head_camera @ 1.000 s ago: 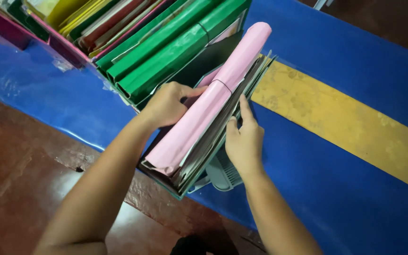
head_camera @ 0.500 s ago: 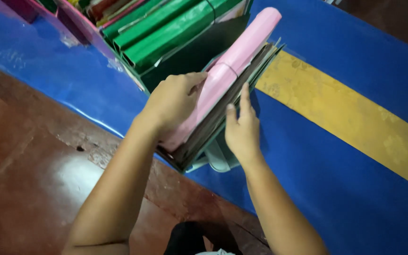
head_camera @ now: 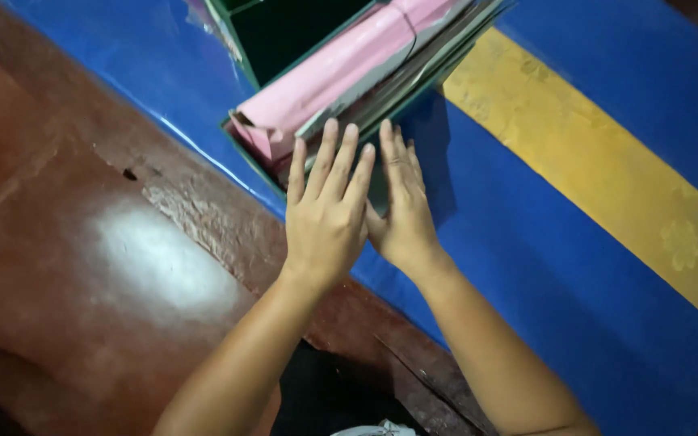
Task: Cleaning and dusting files inside a storage folder.
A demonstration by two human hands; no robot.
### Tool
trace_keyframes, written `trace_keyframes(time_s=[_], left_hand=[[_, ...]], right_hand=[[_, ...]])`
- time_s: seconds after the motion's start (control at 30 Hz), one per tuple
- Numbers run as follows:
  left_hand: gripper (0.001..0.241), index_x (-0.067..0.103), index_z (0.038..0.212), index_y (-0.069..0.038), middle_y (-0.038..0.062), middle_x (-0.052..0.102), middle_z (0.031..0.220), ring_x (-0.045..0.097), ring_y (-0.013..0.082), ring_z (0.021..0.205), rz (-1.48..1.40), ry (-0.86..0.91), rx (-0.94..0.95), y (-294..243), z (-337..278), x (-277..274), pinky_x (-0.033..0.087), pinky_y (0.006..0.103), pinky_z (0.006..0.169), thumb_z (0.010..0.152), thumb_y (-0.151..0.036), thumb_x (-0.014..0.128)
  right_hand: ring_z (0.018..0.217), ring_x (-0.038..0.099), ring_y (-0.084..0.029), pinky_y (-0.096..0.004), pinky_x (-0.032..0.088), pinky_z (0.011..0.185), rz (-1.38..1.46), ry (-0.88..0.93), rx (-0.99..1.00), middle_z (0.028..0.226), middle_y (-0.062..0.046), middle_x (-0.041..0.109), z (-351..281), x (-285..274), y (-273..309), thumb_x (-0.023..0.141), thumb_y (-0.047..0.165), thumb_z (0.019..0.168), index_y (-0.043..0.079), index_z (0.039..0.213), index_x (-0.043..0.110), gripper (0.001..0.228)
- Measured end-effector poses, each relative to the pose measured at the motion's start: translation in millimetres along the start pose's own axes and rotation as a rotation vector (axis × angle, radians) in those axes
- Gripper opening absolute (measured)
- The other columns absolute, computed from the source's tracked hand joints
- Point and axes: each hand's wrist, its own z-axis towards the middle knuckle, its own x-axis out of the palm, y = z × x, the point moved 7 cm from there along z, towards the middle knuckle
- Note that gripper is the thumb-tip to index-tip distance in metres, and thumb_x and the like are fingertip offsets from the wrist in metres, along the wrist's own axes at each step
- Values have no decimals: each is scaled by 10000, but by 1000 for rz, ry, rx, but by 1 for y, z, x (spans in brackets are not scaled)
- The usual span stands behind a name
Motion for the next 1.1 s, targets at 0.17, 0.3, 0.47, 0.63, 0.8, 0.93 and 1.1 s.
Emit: trace_keyframes(time_s=[0.17,0.3,0.47,0.63,0.8,0.93,1.1], left_hand=[[478,610,1438,-98,151,485,1578,413,304,1496,143,48,-43,-3,-34,17,199,514,1251,973,-51,514],[554,544,1512,-205,69,447,1627,368,251,1535,297,96,-86,-12,-58,32,93,564,1263,984,-61,460],[580,539,1477,-334,-42,465,1609,393,220,1493,405,162,-113,15,-116,85,138,745,1178,938,-122,553],[444,634,1396,-283,-138,525,1551,495,169,1341,328,173,-25,63,-133,128,153,873,1088,1009,-103,511],[499,611,1415,-443,-189,487,1541,386,223,1376,329,155,-7,123,-121,130,296,804,1048,1005,-161,568],[616,507,1513,-470,-111,340,1665,280,320,1501,337,218,-69,142,-109,131,184,837,1090,982,-181,627],[578,520,1517,-370,2,313,1686,231,377,1543,303,289,-176,131,-119,138,167,828,1128,967,-222,624]], right_hand=[[1491,271,-566,-679,341,1146,-78,169,84,1685,-206,241,-25,11,-8,790,232,841,201,1671,217,1009],[1486,258,-568,-669,360,1122,-130,181,62,1677,-207,243,-40,22,-29,855,215,739,203,1648,308,1061],[1456,305,-580,-669,392,1087,-137,193,86,1653,-221,279,-44,28,-38,836,174,734,221,1624,365,1009],[1468,299,-565,-666,375,1103,-157,203,87,1672,-197,255,-40,30,-50,846,190,734,258,1628,362,1020],[1460,265,-610,-695,370,1081,-156,255,95,1692,-206,204,-29,44,-53,832,132,748,263,1642,332,1033],[1461,270,-599,-708,387,1044,-169,305,64,1685,-197,226,-32,75,-48,833,146,731,283,1632,346,1033],[1522,123,-541,-725,333,1071,-277,615,109,1723,-85,165,-62,128,-56,725,242,832,269,1600,384,840]])
